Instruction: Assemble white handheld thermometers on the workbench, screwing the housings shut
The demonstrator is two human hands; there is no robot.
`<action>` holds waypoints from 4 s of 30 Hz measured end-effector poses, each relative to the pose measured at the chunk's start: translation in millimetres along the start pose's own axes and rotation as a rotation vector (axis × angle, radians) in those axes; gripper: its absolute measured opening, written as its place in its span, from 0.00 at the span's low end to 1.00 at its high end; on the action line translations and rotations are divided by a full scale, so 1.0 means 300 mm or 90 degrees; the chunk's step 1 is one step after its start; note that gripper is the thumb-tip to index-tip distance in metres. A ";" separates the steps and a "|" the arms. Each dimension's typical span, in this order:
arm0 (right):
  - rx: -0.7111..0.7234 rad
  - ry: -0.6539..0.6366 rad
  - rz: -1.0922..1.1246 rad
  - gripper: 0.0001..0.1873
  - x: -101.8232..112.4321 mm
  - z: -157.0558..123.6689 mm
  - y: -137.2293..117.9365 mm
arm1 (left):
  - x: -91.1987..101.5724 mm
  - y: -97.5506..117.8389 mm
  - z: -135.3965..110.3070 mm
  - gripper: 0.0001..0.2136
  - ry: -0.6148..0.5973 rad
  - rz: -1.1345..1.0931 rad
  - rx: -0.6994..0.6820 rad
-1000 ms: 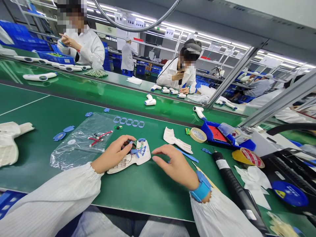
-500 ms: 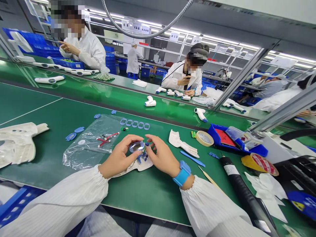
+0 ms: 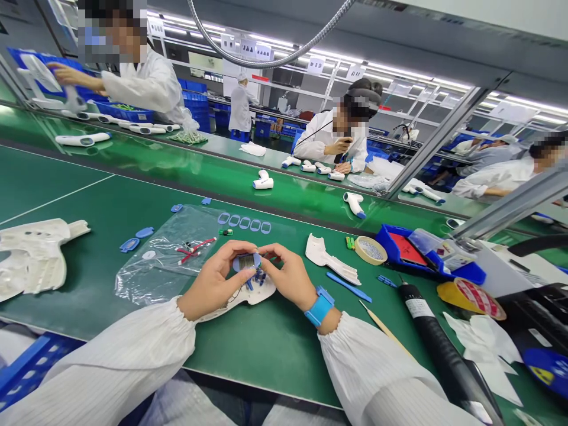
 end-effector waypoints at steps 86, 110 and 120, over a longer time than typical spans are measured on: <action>0.126 -0.026 -0.136 0.04 0.009 -0.074 -0.008 | 0.011 -0.080 -0.001 0.08 0.046 0.059 0.223; 0.082 -0.056 -0.148 0.05 0.009 -0.068 0.005 | 0.006 -0.070 -0.004 0.08 0.043 0.047 0.243; 0.075 -0.053 -0.121 0.05 0.026 -0.058 0.012 | 0.003 -0.070 -0.007 0.08 0.037 0.053 0.248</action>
Point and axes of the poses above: each hand's wrist, its own z-axis towards the middle knuckle, its own x-axis out of the back of the hand, y = z × x, the point moved 6 cm from there along z, towards the middle knuckle, and after that the axes turned 14 degrees about y, right-handed, at the moved point
